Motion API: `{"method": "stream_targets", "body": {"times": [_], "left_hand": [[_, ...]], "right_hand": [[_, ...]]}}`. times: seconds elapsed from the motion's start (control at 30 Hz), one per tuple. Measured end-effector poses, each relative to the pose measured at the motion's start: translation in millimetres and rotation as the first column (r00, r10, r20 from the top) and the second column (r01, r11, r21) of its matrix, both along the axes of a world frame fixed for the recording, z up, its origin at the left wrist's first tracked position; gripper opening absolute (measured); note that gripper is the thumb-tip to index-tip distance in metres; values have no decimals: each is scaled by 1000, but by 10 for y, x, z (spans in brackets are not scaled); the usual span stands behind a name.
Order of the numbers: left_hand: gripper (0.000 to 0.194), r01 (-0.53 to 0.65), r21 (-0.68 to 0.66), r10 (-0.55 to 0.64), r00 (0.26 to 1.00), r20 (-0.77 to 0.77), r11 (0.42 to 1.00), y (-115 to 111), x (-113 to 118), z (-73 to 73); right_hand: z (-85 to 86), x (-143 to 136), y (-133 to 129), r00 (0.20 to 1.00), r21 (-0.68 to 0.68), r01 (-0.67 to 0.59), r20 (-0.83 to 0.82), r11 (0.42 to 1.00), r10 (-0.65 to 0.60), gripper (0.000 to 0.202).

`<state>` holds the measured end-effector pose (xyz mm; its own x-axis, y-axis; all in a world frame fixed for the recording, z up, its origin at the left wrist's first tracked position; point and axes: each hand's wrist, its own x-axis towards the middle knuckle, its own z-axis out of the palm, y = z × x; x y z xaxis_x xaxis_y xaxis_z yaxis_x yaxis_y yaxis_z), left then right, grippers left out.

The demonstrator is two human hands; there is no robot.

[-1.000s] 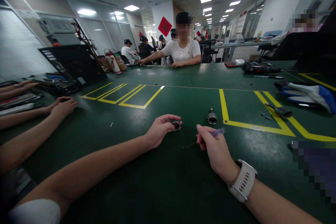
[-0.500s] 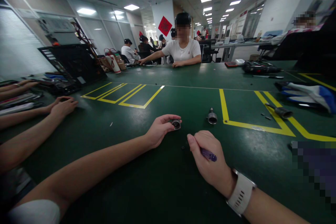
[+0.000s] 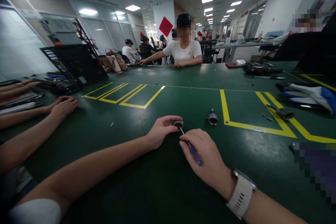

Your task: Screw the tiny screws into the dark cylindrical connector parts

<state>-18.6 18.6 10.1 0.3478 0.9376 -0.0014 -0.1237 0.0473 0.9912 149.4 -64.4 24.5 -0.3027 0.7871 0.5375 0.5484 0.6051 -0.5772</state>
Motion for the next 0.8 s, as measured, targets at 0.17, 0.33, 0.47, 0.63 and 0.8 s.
{"method": "stream_targets", "body": {"times": [0.17,0.33,0.47,0.63,0.8], "left_hand": [[33,3,18,-3,1000,-15,1000,-24,7,26],[26,6,38,-5,999,-41,999,-32,12,13],[23,-6,52,9,998,-59,999,-26,9,-5],[22,-26,52,30,996,-78,998,-29,15,5],[22,-22,58,26,997,-72,998,-42,22,8]], "right_hand": [[-54,2,26,1000,-5,7,8,1000,-7,17],[-58,-4,24,1000,18,-8,18,1000,7,19],[-40,-13,3,999,39,-5,48,999,3,20],[-42,-19,-19,997,56,13,79,998,-17,21],[-41,-43,-19,997,75,33,74,997,-39,21]]}}
